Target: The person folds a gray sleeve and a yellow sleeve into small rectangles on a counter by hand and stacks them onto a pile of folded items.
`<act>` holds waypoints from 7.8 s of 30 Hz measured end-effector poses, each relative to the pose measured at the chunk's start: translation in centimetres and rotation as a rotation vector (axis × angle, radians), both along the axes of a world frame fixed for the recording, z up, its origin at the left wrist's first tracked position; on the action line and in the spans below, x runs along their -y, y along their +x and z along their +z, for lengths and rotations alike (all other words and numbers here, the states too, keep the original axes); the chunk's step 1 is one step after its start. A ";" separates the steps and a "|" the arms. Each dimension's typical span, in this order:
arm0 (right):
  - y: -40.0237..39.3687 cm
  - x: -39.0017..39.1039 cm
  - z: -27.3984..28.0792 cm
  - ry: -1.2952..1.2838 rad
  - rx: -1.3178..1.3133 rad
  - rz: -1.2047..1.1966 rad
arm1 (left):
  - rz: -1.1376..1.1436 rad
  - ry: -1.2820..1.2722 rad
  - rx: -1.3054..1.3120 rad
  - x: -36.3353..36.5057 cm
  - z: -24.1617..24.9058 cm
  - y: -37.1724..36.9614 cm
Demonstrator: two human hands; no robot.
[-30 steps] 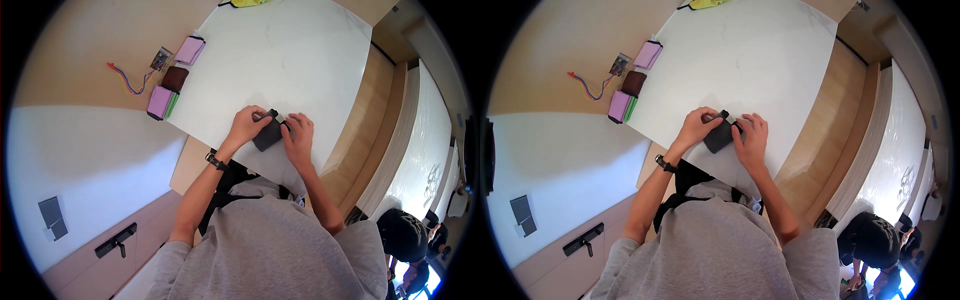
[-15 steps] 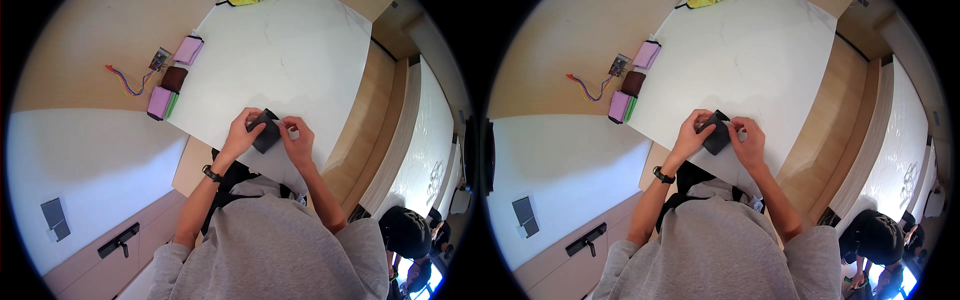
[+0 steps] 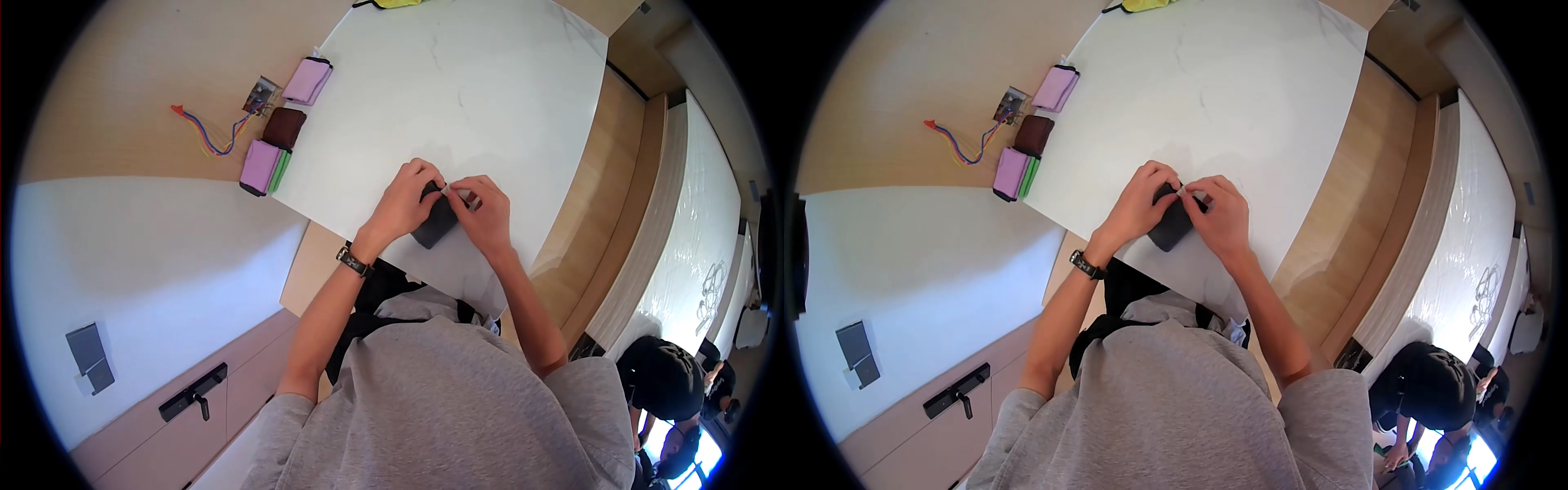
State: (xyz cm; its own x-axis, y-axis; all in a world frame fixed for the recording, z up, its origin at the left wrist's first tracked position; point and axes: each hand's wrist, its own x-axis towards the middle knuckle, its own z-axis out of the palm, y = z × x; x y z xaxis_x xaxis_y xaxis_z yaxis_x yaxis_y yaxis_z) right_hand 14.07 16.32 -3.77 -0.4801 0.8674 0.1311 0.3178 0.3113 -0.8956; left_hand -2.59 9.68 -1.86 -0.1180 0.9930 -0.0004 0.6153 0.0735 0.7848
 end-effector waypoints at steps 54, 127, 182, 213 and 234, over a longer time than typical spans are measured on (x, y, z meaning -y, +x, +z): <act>0.1 -0.1 -1.3 0.000 0.139 0.109 | -0.208 -0.058 -0.003 -0.6 -0.6 -1.6; 0.8 1.8 -1.9 0.049 -0.022 0.045 | 0.481 0.233 0.440 1.8 -3.9 1.6; 0.7 2.9 -0.9 -0.839 -0.448 0.102 | 0.355 -0.113 0.870 4.7 -0.3 0.6; -6.7 2.3 1.2 -0.962 -0.215 0.175 | 0.798 0.149 0.797 5.6 -1.3 -2.2; -29.6 3.5 2.7 -0.947 -0.303 0.559 | 1.239 0.425 0.956 11.4 1.6 -19.4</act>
